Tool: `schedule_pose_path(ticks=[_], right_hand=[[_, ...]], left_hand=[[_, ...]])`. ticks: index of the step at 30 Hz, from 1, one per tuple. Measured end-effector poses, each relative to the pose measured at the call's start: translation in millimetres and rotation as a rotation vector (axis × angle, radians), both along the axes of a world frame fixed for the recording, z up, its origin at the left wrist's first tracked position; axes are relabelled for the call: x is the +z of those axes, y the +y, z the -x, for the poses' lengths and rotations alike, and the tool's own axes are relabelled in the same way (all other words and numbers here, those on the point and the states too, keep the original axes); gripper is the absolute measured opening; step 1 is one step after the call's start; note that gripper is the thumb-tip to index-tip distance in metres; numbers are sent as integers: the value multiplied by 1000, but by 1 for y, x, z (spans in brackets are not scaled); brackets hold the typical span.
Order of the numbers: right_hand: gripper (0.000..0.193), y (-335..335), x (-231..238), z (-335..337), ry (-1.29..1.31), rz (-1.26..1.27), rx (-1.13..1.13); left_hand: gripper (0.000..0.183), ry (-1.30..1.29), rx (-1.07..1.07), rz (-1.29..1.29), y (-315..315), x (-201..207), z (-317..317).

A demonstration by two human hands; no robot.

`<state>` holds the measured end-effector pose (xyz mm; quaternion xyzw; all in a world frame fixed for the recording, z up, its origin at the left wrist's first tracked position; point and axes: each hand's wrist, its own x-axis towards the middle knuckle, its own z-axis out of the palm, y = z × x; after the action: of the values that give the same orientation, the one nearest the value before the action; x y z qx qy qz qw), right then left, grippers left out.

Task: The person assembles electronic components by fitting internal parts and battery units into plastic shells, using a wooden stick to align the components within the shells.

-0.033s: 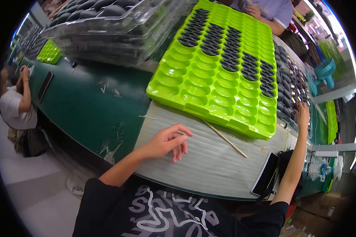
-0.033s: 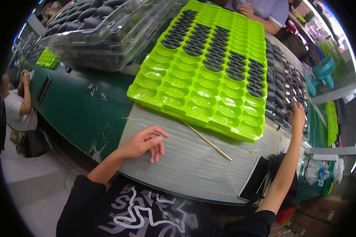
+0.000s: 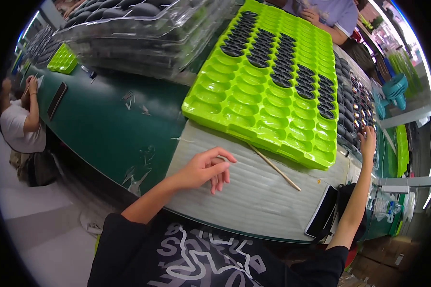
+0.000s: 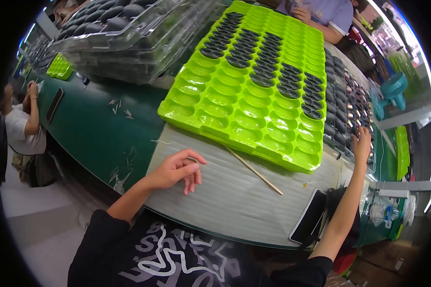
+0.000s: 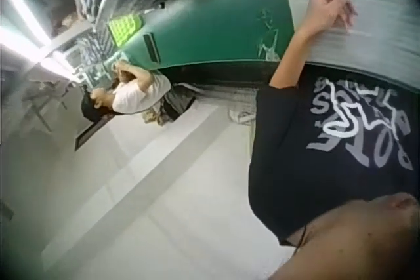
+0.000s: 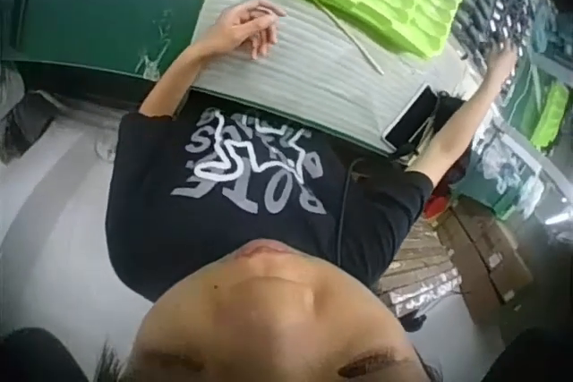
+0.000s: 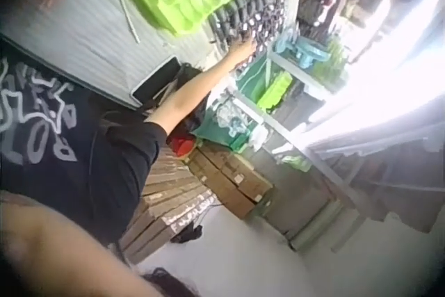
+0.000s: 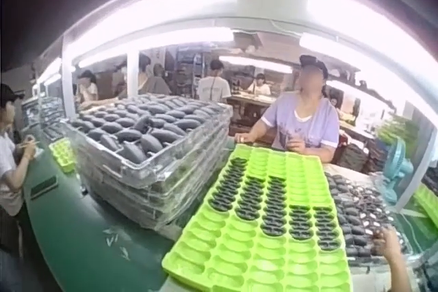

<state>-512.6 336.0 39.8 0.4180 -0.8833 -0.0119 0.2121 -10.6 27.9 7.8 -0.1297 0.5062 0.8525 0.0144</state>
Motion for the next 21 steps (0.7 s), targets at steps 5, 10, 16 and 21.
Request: schedule_pose_path(ticks=[5,10,16,21], right_hand=[[19,33,3,13,-453,1089,-39],[19,-70,47,-164,-949,1287,252],[29,-122,32,-316,-1462,801,411],[22,-139,11,-364,-1585,560,449]], left_hand=[[18,61,238,98,-18,12,-5],[18,47,360,144,-18,10,-19],[42,166,187,193,15,2,-5],[47,213,73,154,29,-4,2]])
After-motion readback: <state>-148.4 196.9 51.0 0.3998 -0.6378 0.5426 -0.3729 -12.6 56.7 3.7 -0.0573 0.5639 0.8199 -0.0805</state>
